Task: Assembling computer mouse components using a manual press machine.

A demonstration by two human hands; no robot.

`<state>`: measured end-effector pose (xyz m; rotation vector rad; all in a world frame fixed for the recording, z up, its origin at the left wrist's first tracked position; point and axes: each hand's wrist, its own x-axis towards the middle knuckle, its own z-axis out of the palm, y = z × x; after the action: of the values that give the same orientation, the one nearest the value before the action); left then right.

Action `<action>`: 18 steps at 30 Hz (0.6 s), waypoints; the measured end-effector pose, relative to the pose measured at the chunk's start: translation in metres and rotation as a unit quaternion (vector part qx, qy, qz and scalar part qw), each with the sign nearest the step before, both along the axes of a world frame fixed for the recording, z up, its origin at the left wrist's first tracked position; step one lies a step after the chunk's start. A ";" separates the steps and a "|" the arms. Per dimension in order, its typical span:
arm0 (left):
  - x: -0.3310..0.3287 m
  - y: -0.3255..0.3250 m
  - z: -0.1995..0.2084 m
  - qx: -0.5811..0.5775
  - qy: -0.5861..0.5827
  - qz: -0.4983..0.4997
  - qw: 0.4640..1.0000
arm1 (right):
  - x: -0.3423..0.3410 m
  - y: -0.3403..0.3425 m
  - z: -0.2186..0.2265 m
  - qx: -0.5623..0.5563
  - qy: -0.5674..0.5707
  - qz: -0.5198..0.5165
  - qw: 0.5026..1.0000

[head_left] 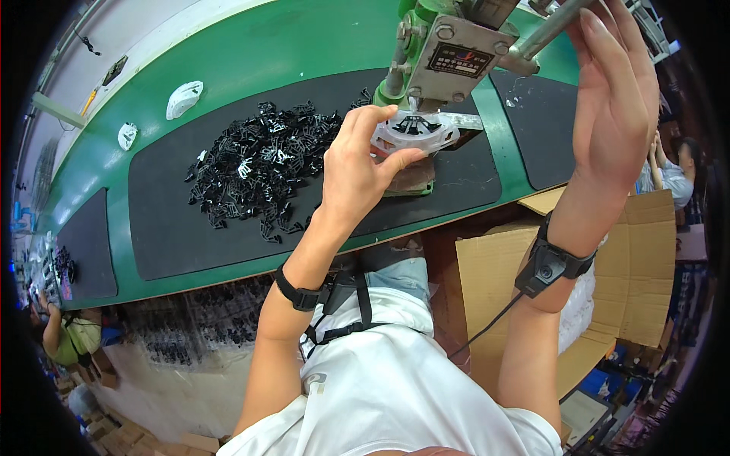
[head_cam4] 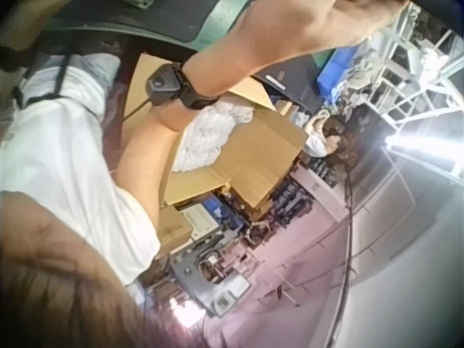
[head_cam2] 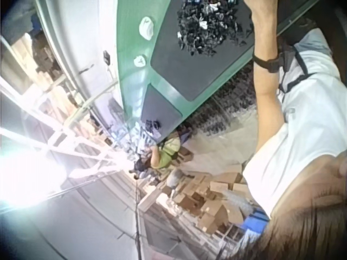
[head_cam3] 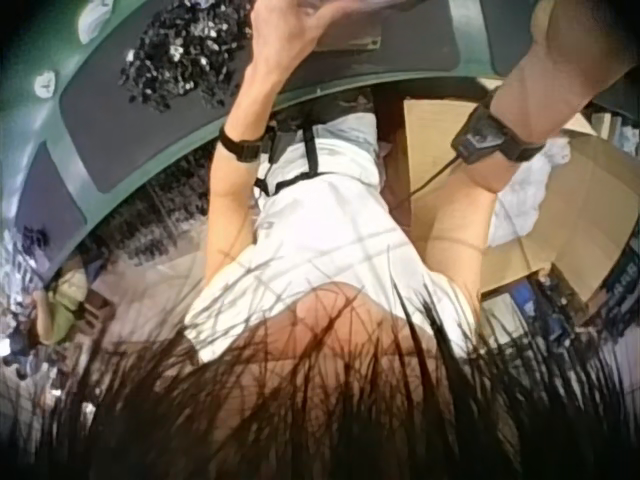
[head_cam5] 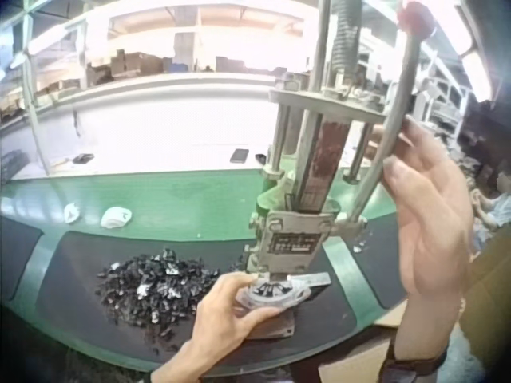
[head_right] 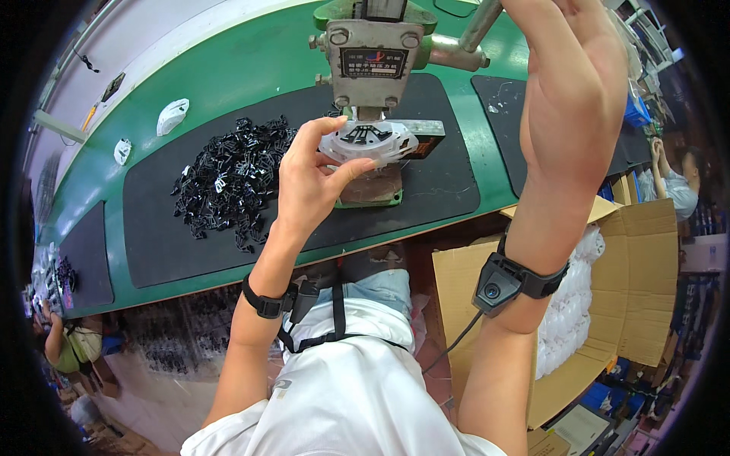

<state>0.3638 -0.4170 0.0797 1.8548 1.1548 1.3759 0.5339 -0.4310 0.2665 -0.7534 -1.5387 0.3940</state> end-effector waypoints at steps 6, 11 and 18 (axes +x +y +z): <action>-0.004 -0.001 -0.001 0.014 -0.010 0.019 1.000 | 0.026 0.011 -0.015 0.010 -0.005 -0.007 1.000; -0.004 -0.002 0.004 0.015 -0.013 0.012 1.000 | 0.018 -0.017 -0.032 0.047 0.033 0.005 0.998; -0.006 -0.006 -0.001 -0.015 -0.014 0.013 1.000 | 0.021 -0.033 -0.066 0.093 -0.010 -0.033 0.995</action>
<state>0.3574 -0.4228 0.0792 1.7999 1.1844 1.3867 0.5553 -0.4638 0.2007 -0.6633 -1.5414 0.1912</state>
